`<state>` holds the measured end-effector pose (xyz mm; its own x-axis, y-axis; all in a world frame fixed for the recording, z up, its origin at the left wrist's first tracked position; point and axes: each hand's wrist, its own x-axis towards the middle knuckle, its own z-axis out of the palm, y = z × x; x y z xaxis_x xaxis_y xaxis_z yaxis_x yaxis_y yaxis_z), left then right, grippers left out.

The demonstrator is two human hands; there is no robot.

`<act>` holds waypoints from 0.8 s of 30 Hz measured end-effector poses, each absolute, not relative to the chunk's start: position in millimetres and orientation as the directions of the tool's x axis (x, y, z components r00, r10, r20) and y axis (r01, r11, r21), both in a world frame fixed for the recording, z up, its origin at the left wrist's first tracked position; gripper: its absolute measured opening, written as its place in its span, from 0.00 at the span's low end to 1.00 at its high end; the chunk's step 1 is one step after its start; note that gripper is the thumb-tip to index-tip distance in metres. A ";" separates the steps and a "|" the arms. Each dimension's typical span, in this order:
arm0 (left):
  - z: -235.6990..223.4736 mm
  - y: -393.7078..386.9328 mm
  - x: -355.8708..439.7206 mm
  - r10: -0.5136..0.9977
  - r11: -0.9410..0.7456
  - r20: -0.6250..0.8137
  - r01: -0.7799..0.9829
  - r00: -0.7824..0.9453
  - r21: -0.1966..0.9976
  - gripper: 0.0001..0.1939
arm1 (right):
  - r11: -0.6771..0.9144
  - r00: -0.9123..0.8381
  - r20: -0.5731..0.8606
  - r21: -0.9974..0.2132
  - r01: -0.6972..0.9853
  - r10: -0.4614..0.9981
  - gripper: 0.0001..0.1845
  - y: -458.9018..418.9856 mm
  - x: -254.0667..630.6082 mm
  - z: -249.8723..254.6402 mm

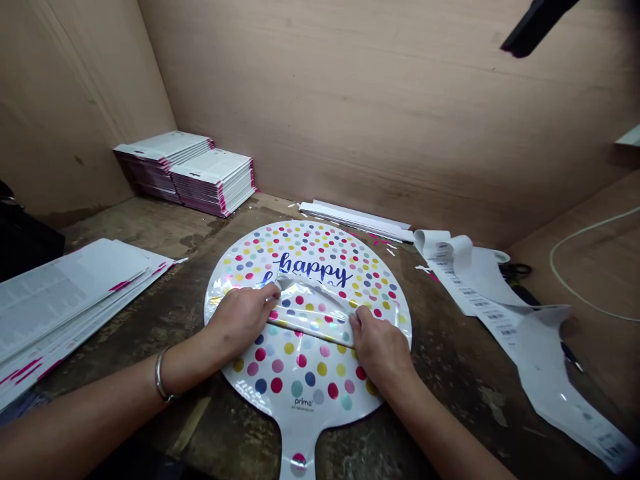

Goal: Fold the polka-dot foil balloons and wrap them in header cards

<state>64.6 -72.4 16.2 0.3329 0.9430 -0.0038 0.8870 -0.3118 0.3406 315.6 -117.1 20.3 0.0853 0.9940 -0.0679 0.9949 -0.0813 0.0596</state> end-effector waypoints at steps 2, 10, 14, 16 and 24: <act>21.3 -69.3 64.6 0.929 -0.361 -0.005 0.911 0.370 0.198 0.14 | -0.067 0.072 -0.082 0.059 0.996 0.994 0.15 -115.3 314.9 19.6; 36.3 -64.1 102.5 0.727 -0.649 0.313 0.761 0.611 0.022 0.21 | -0.020 0.027 -0.098 0.071 0.997 0.995 0.15 -115.3 312.1 17.5; 18.6 -62.8 113.7 0.647 -0.758 0.219 0.647 0.730 0.082 0.24 | -0.037 0.045 -0.101 0.072 0.997 0.994 0.15 -115.6 312.9 18.2; 8.9 -59.7 111.7 0.638 -0.769 0.100 0.624 0.764 0.137 0.28 | -0.047 0.055 -0.120 0.067 0.997 0.991 0.15 -115.5 314.1 21.1; 0.5 -52.4 104.0 0.699 -0.701 0.013 0.683 0.715 0.206 0.34 | 0.384 -0.381 0.063 -0.045 0.922 0.922 0.26 -123.2 297.5 22.6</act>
<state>104.0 -52.4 0.5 0.7145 0.6995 0.0135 0.6826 -0.7013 0.2057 297.5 -123.2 22.6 -0.3809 0.9225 0.0627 0.9223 0.3839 -0.0446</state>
